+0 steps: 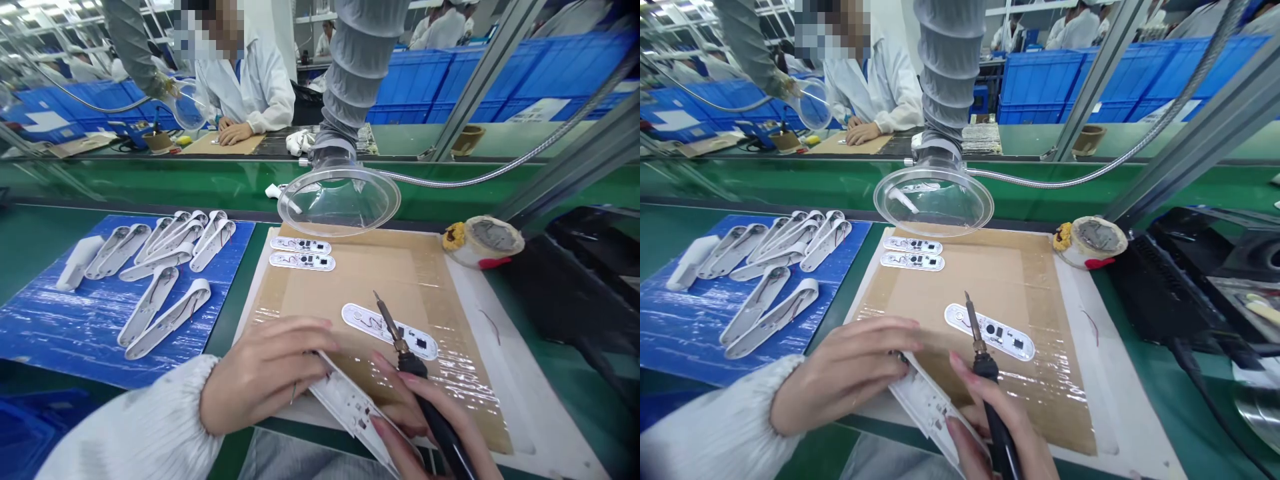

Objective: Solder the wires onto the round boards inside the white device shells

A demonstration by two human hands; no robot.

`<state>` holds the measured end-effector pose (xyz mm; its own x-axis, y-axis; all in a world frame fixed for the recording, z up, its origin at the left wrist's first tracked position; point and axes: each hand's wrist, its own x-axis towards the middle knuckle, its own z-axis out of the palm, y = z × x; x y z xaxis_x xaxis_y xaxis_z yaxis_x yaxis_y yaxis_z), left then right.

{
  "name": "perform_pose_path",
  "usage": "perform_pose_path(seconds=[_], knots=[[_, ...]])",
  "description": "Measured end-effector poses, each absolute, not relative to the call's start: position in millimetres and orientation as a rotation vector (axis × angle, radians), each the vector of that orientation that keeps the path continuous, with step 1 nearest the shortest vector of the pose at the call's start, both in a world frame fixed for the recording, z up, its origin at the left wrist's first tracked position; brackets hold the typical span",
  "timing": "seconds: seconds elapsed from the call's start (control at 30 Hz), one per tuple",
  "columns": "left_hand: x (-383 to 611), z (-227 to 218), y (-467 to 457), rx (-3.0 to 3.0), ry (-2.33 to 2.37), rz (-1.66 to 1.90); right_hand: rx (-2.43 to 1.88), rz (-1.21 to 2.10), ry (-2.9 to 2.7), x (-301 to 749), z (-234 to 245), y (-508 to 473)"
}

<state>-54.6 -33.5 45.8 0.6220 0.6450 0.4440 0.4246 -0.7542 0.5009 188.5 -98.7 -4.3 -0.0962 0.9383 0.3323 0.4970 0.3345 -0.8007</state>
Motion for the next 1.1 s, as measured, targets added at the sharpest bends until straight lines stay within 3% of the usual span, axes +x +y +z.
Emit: perform_pose_path(seconds=[0.13,0.33,0.43,0.5,0.6,0.67,0.87,1.1], knots=[[-28,20,-54,1.655,1.399,1.412,-1.147,0.551,-1.852,166,-6,-100],[9,14,-58,0.827,1.404,1.709,-1.023,0.837,-1.922,170,-6,-91],[-17,26,-47,1.089,1.326,1.553,-1.346,0.558,-1.807,200,-6,-78],[-43,36,-33,1.517,1.278,1.233,-1.538,0.338,-1.760,221,-8,-67],[-74,46,5,2.271,1.374,0.659,-1.665,0.222,-1.776,241,-15,-55],[-85,46,36,2.416,1.413,0.500,-1.667,0.240,-1.798,246,-21,-52],[-87,26,94,2.582,1.509,0.267,-1.621,0.447,-1.771,246,-33,-49],[-66,15,83,2.705,1.421,0.247,-1.626,0.443,-1.725,241,-27,-48]])
